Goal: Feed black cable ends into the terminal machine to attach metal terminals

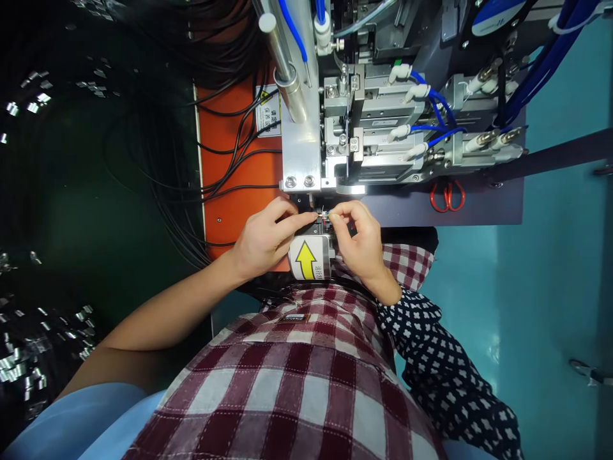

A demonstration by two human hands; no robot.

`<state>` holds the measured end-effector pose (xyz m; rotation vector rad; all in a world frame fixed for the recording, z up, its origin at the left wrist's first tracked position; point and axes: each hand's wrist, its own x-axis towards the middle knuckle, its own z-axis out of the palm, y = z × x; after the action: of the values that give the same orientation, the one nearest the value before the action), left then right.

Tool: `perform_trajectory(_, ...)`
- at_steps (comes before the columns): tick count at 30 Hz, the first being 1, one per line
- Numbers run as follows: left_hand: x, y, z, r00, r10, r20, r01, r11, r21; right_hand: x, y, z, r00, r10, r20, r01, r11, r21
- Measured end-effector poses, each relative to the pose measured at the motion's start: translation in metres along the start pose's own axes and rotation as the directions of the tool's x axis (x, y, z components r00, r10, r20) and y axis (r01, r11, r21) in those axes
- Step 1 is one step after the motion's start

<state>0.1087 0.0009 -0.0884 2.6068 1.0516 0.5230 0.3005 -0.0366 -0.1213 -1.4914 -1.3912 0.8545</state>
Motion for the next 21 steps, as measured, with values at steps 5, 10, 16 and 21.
perform_trajectory(5, -0.0002, -0.002, 0.001, 0.999, 0.019, -0.03, -0.02, 0.999, -0.027, -0.0004, -0.0004, 0.0013, 1.0, 0.014, -0.015, -0.014, 1.0, 0.022)
perform_trajectory(10, -0.0003, -0.0022, 0.0015, 1.0, 0.002, -0.023, -0.003, 1.0, -0.026, -0.0004, -0.0008, -0.0017, 0.994, 0.106, 0.024, -0.108, 0.988, 0.11)
perform_trajectory(16, 0.0, -0.0019, 0.0013, 1.0, 0.007, -0.02, -0.007, 1.0, -0.029, 0.002, -0.0029, -0.0014, 0.99, 0.133, 0.053, -0.138, 0.983, 0.12)
perform_trajectory(21, 0.0, -0.002, 0.0013, 0.999, 0.018, -0.031, -0.018, 1.0, -0.015, 0.002, -0.0021, -0.0008, 0.998, 0.058, 0.026, -0.06, 0.996, 0.068)
